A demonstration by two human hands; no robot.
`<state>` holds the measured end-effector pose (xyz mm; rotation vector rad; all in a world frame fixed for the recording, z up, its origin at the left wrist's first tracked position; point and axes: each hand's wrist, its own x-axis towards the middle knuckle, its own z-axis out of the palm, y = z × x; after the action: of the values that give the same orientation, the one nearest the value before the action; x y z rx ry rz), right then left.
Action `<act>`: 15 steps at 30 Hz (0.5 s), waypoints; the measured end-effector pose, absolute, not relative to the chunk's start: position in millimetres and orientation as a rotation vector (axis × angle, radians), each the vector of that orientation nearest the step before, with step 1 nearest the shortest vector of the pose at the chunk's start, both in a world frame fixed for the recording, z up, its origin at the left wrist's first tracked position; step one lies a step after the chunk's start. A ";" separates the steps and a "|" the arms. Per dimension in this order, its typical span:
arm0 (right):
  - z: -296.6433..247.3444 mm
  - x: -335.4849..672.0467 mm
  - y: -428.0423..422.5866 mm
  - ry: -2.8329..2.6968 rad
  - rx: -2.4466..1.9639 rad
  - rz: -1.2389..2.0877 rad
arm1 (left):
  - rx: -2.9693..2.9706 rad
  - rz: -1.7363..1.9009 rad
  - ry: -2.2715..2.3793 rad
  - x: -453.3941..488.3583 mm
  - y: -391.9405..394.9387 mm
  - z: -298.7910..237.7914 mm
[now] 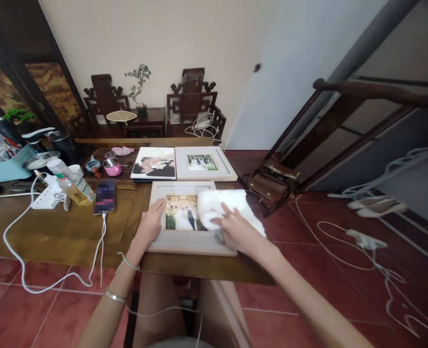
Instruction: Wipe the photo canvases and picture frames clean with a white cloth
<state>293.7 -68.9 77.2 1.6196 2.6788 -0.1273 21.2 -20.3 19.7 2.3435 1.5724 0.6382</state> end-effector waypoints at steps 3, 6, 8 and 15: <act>88.6 294.8 -117.6 2.631 1.574 -0.230 | 2.336 0.620 1.583 22.4 -21.7 21.6; 97.2 297.1 -134.2 2.566 1.578 -0.345 | 2.333 0.557 1.589 23.3 -23.8 24.4; 98.1 296.5 -120.7 2.536 1.649 -0.383 | 2.337 0.539 1.582 23.4 -24.5 25.6; 77.8 269.4 -6.1 2.549 1.928 0.059 | 2.297 0.505 1.573 24.3 -23.5 27.5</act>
<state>269.4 -6.1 77.8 1.9285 2.5495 0.0592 24.3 -23.5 27.5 2.2972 1.5726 0.5049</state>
